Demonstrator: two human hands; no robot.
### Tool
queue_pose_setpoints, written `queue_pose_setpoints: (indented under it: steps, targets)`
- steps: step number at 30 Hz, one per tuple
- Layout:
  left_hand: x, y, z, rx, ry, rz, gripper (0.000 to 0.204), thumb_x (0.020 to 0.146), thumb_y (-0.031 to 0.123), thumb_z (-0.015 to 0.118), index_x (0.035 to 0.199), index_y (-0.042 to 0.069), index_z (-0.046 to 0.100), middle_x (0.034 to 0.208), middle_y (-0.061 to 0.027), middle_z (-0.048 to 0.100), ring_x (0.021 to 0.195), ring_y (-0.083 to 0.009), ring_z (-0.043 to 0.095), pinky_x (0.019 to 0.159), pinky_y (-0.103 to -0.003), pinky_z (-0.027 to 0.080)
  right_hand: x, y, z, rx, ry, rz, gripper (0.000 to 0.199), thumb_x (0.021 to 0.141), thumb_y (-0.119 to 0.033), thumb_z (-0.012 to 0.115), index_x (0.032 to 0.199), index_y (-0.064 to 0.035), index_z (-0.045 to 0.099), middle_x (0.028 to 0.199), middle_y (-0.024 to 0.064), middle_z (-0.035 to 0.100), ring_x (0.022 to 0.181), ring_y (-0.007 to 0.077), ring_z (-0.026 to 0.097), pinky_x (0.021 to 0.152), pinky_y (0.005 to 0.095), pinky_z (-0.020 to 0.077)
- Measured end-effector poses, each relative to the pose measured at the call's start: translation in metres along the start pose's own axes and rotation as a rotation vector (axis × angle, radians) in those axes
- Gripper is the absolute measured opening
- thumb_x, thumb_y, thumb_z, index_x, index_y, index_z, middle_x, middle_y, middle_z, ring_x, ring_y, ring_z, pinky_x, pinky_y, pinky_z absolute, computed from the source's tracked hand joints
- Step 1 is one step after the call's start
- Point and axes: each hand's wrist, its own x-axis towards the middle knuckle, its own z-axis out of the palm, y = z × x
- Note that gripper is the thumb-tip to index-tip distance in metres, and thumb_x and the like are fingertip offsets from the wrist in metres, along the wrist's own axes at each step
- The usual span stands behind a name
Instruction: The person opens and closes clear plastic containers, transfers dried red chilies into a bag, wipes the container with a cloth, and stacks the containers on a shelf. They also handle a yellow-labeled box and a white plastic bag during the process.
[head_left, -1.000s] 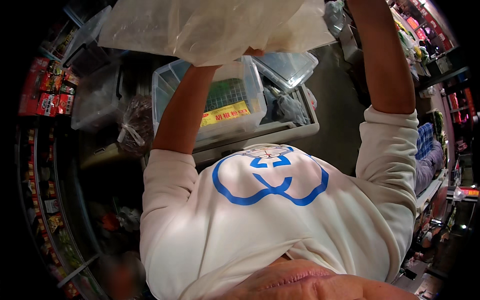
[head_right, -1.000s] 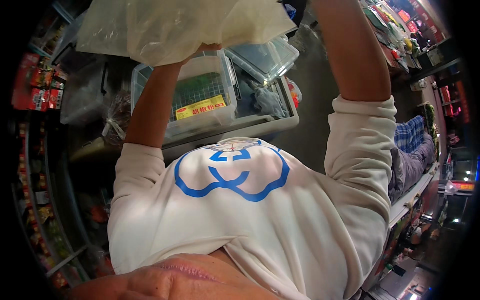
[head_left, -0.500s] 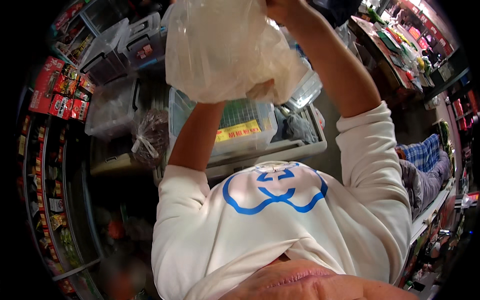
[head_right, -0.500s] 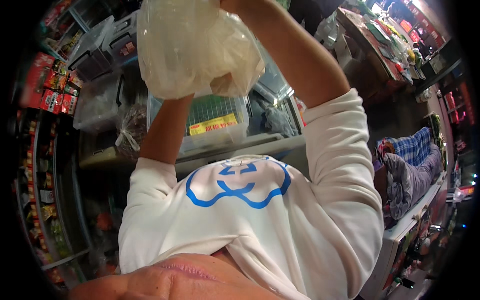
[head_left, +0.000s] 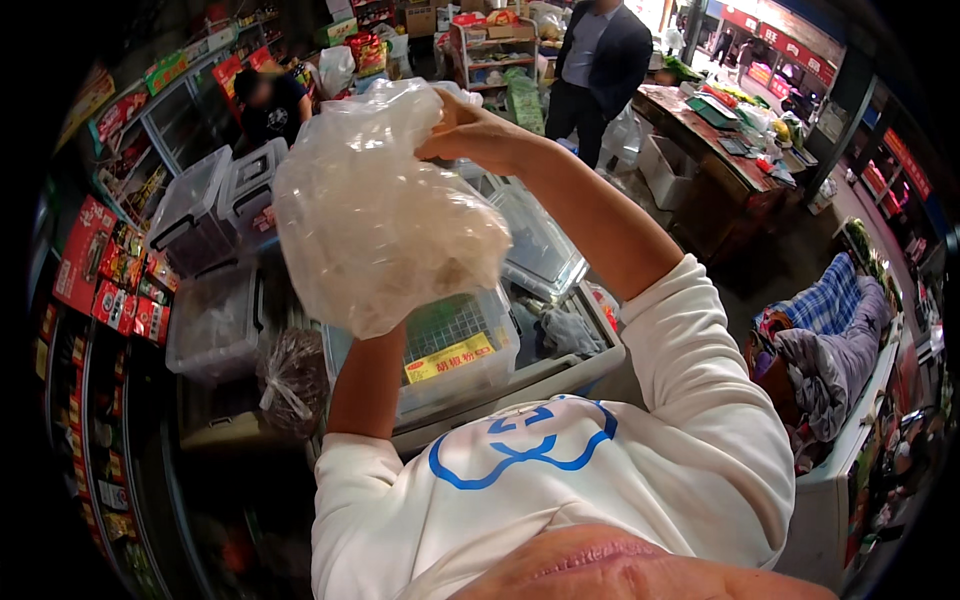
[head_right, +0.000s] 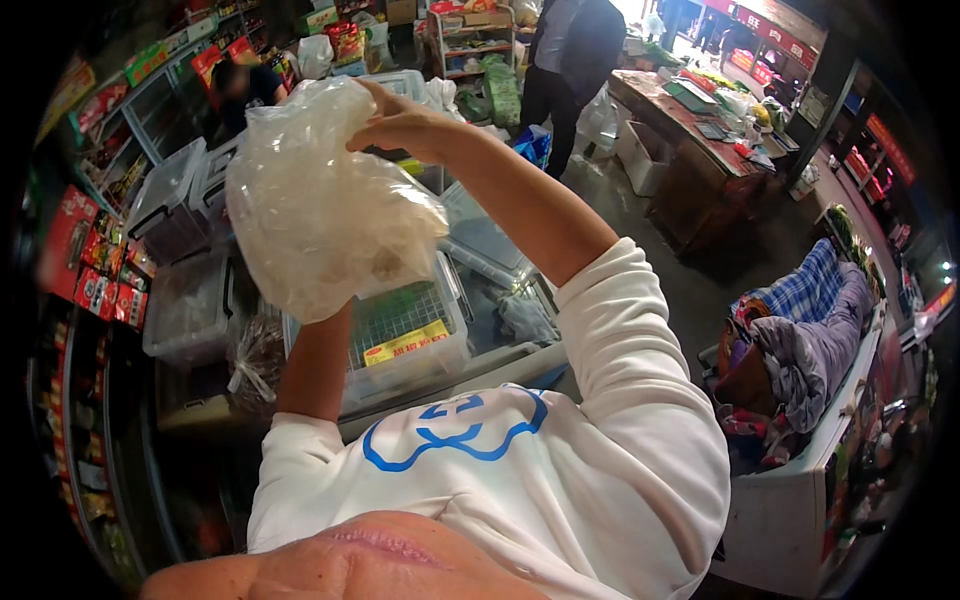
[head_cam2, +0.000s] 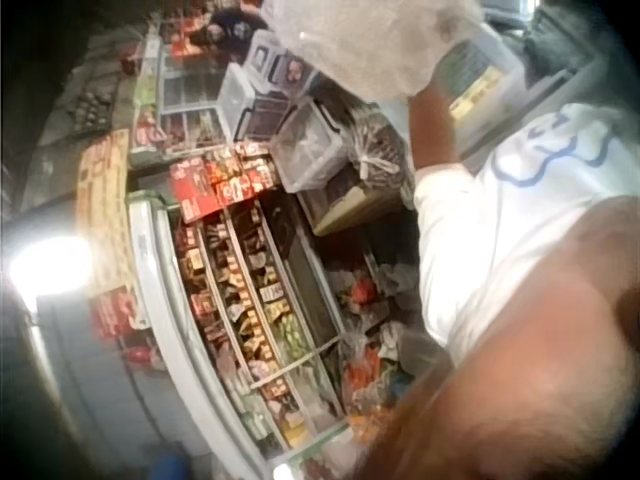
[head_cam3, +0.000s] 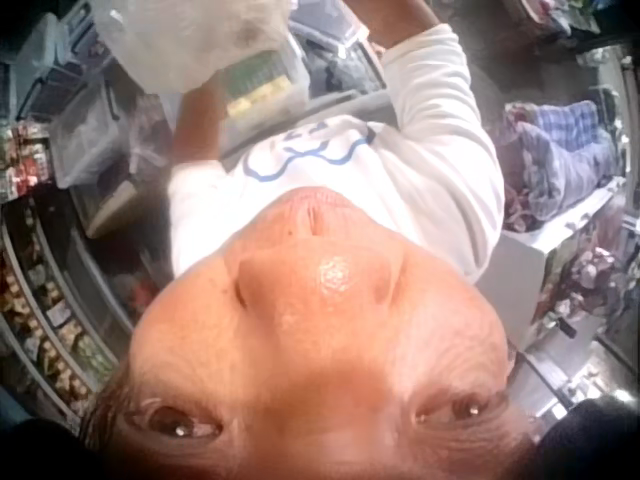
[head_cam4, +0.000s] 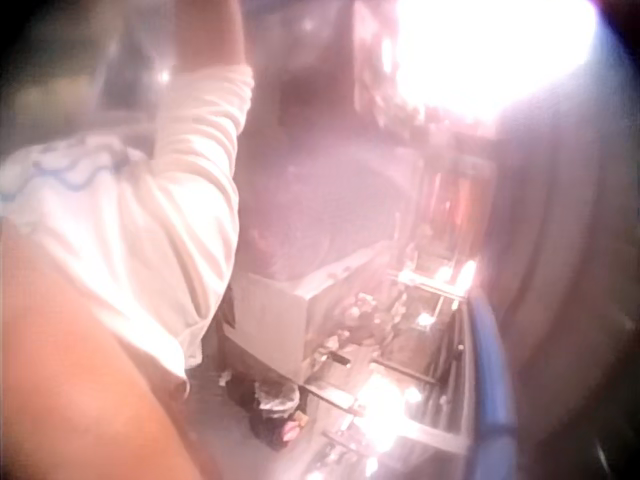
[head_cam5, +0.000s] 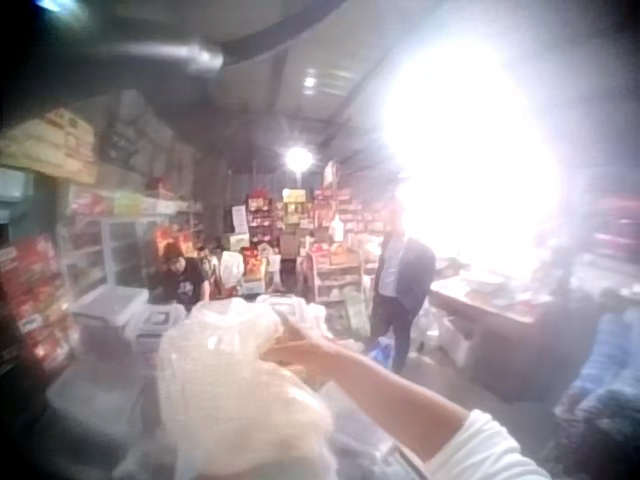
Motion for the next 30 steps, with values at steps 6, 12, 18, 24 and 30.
queue_pose_setpoints:
  steps: [6, 12, 18, 24, 30]
  targets:
    - [-0.009, 0.039, -0.06, -0.215, 0.131, 0.048, 0.053, 0.078, 0.028, 0.069, 0.122, 0.007, 0.05, 0.113, -0.0074, 0.057, 0.106, -0.0201, 0.053, 0.093, -0.032, 0.04, -0.029, 0.003, -0.084, -0.331, 0.213, -0.12, 0.084, 0.069, -0.023, 0.075, 0.14, -0.0171, 0.03, 0.133, 0.0183, 0.042, 0.124, 0.0315, 0.038, 0.096, 0.0401, 0.038]
    - [-0.032, 0.075, -0.147, -0.353, 0.328, 0.209, 0.052, 0.078, 0.028, 0.068, 0.122, 0.007, 0.05, 0.112, -0.0074, 0.057, 0.106, -0.0199, 0.053, 0.093, -0.032, 0.039, -0.097, 0.046, -0.166, -0.131, 0.626, -0.029, 0.049, 0.081, -0.024, 0.064, 0.124, -0.0047, 0.049, 0.116, 0.0115, 0.055, 0.102, 0.0182, 0.054, 0.085, 0.0322, 0.0442]
    - [-0.075, 0.078, -0.211, -0.408, 0.471, 0.283, 0.051, 0.079, 0.028, 0.067, 0.122, 0.007, 0.05, 0.112, -0.0073, 0.057, 0.106, -0.0197, 0.053, 0.093, -0.032, 0.039, -0.176, 0.153, -0.085, 0.011, 0.422, 0.432, 0.041, 0.085, -0.03, 0.061, 0.118, -0.0062, 0.055, 0.108, 0.0042, 0.059, 0.097, 0.0138, 0.054, 0.082, 0.0296, 0.0426]
    - [-0.095, 0.064, -0.24, -0.471, 0.531, 0.284, 0.05, 0.08, 0.028, 0.067, 0.122, 0.007, 0.05, 0.112, -0.0072, 0.057, 0.105, -0.0195, 0.053, 0.093, -0.032, 0.039, -0.229, 0.244, 0.0, 0.262, 0.318, 0.682, 0.04, 0.086, -0.026, 0.06, 0.119, -0.0049, 0.054, 0.11, 0.0075, 0.058, 0.101, 0.0176, 0.054, 0.085, 0.0339, 0.045]
    - [-0.057, 0.036, -0.254, -0.562, 0.493, 0.232, 0.049, 0.08, 0.028, 0.066, 0.122, 0.007, 0.051, 0.112, -0.0071, 0.057, 0.105, -0.0194, 0.053, 0.093, -0.032, 0.039, -0.224, 0.229, 0.009, 0.335, 0.377, 0.722, 0.038, 0.089, -0.028, 0.055, 0.12, -0.0056, 0.053, 0.111, 0.0075, 0.056, 0.103, 0.0179, 0.052, 0.086, 0.0337, 0.0437]
